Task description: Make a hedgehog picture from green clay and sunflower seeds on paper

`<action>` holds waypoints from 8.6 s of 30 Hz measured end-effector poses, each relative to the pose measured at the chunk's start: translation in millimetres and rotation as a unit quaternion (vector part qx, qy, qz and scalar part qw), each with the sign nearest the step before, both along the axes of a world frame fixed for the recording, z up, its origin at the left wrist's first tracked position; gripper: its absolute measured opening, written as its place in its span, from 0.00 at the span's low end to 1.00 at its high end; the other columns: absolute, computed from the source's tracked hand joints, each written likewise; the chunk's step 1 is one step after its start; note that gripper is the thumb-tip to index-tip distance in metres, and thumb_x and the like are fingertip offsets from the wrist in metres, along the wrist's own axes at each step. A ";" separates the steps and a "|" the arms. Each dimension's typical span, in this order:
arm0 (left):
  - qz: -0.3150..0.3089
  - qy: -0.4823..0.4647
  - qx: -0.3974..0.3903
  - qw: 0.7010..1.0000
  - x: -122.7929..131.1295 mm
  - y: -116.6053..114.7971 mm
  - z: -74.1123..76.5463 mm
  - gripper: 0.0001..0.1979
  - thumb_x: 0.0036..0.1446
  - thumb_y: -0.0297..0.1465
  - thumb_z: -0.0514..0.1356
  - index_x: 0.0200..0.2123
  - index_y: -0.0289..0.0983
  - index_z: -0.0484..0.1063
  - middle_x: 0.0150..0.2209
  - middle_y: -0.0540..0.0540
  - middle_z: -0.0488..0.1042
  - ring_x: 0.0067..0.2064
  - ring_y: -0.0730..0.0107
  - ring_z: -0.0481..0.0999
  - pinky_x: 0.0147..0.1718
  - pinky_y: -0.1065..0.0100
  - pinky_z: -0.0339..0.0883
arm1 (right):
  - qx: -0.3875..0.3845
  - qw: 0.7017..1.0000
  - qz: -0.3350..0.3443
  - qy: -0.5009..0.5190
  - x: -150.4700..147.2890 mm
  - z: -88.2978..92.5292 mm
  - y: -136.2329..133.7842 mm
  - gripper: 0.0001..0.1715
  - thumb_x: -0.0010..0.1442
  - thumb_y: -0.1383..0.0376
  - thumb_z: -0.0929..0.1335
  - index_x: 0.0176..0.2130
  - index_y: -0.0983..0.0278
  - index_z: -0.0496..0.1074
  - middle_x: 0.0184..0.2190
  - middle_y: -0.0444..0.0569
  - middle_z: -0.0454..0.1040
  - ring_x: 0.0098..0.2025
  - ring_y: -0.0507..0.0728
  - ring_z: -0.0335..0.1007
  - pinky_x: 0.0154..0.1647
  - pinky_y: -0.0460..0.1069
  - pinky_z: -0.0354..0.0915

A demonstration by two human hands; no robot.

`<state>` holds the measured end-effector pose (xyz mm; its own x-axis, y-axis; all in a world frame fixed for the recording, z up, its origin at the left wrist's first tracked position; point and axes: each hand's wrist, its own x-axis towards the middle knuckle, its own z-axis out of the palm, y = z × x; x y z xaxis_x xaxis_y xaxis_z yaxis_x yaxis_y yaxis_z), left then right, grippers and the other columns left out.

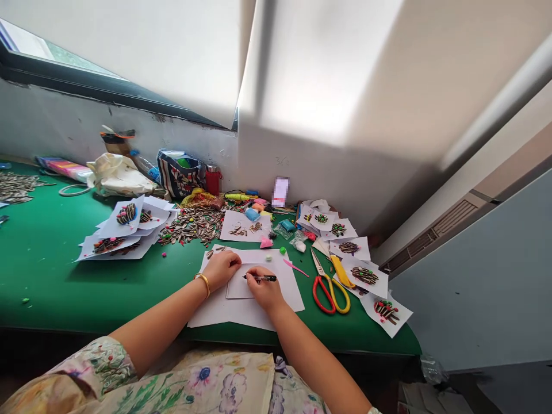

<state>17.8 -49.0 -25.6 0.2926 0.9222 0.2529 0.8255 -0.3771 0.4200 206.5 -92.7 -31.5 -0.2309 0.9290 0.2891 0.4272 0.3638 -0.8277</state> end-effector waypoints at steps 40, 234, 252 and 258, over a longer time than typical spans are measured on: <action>0.006 -0.002 -0.010 1.000 1.1 1.0 -0.5 0.09 0.56 0.28 0.58 0.33 0.40 0.79 0.38 0.44 0.79 0.42 0.61 0.75 0.42 0.64 0.64 | -0.023 0.999 0.021 -0.018 -1.9 -1.5 -8.8 0.07 0.59 0.62 0.65 0.30 0.60 0.71 0.27 0.42 0.73 0.28 0.52 0.66 0.29 0.46 0.61; 0.004 -0.004 -0.008 1.000 1.1 1.5 -1.0 0.08 0.55 0.28 0.59 0.33 0.40 0.79 0.36 0.46 0.79 0.40 0.63 0.74 0.41 0.65 0.64 | 0.005 0.998 -0.016 -0.056 -2.0 -6.8 -6.5 0.07 0.54 0.66 0.64 0.27 0.61 0.70 0.23 0.41 0.70 0.27 0.52 0.63 0.29 0.46 0.58; 0.002 -0.003 -0.020 1.000 2.3 1.5 2.7 0.08 0.55 0.28 0.59 0.33 0.39 0.79 0.36 0.45 0.79 0.40 0.63 0.75 0.41 0.65 0.64 | 0.000 0.995 -0.078 -0.056 0.4 -10.3 -3.5 0.05 0.50 0.67 0.63 0.23 0.60 0.65 0.20 0.40 0.65 0.24 0.52 0.59 0.26 0.47 0.54; 0.006 -0.002 -0.021 1.000 2.3 1.5 2.1 0.08 0.55 0.28 0.59 0.33 0.39 0.79 0.36 0.45 0.79 0.40 0.63 0.75 0.41 0.65 0.64 | 0.005 0.995 -0.095 -0.036 2.8 -5.0 -4.0 0.07 0.53 0.66 0.61 0.24 0.60 0.64 0.22 0.42 0.66 0.27 0.53 0.61 0.28 0.47 0.57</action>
<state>20.1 -47.5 -23.5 0.2807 0.9355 0.2146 0.8278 -0.3491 0.4391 209.3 -96.7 -36.5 -0.0728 0.9550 0.2877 0.5471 0.2794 -0.7890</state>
